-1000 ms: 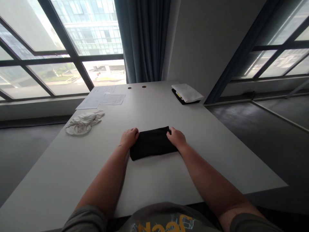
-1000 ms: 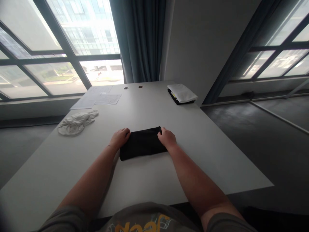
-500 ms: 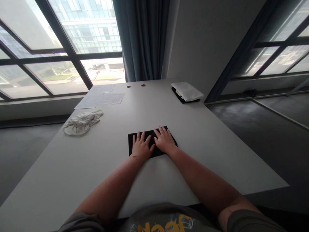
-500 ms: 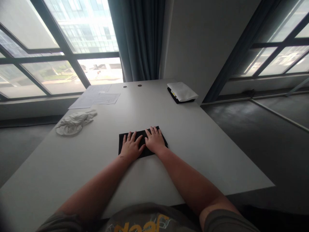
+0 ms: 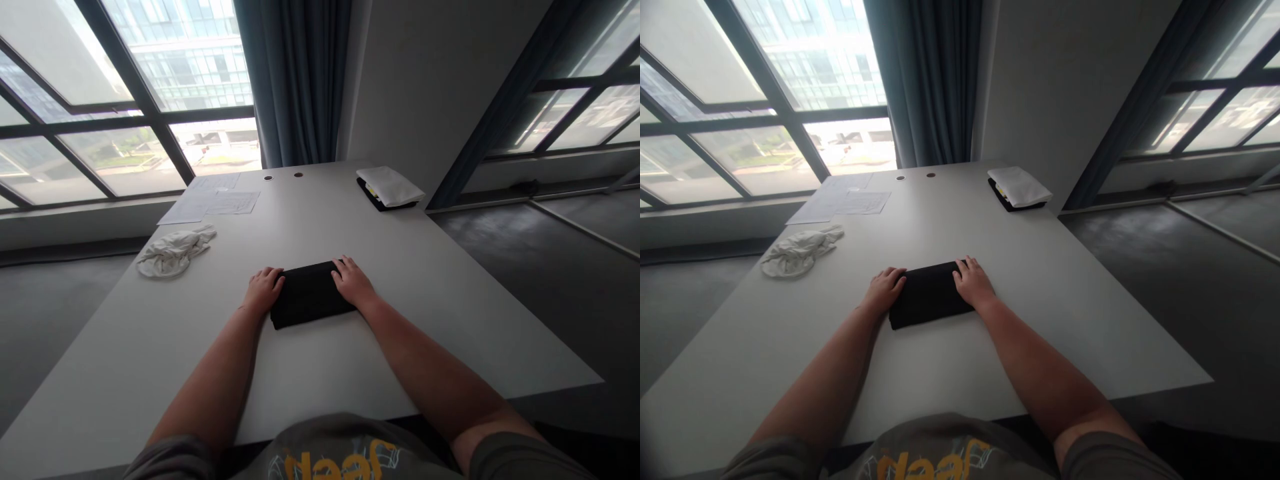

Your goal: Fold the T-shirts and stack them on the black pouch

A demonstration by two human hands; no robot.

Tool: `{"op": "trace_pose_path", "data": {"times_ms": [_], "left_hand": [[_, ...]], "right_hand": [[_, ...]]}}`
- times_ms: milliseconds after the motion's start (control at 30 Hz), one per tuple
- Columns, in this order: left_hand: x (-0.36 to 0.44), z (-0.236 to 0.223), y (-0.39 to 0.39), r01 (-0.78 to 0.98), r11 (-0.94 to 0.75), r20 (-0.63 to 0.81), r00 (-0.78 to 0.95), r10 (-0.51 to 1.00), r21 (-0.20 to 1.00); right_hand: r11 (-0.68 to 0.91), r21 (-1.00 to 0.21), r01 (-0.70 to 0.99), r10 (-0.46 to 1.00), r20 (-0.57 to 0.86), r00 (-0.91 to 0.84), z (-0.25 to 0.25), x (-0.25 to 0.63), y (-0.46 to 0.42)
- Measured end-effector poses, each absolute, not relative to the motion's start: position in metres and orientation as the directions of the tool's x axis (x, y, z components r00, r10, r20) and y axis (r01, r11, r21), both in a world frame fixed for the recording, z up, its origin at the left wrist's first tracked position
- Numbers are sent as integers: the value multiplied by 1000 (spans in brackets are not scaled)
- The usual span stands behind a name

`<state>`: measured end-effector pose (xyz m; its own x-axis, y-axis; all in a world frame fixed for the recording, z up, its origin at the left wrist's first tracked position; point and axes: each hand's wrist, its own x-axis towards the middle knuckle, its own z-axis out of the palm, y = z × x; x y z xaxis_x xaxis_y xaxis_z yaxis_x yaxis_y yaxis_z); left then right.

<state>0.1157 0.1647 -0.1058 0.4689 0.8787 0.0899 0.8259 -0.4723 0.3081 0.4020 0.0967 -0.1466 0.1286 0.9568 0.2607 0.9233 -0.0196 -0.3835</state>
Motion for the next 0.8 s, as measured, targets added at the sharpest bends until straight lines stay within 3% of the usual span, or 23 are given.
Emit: {"op": "trace_pose_path", "data": {"times_ms": [167, 300, 433, 533, 667, 800], "left_hand": [[110, -99, 165, 809, -496, 82, 497, 864, 315], [105, -81, 155, 843, -495, 29, 501, 865, 211], [98, -62, 150, 891, -450, -88, 454, 887, 64], [93, -51, 147, 907, -422, -240, 412, 879, 12], [87, -38, 136, 906, -420, -463, 392, 795, 45], [89, -29, 125, 875, -452, -553, 467, 690, 175]], "right_hand": [[69, -493, 867, 926, 354, 127, -144, 412, 96], [66, -488, 870, 858, 473, 200, -129, 424, 86], [-27, -546, 837, 903, 346, 254, -119, 442, 64], [34, -618, 785, 956, 249, 155, -120, 448, 48], [186, -620, 762, 932, 357, 62, -126, 443, 46], [239, -560, 793, 921, 389, -2, -131, 433, 71]]}}
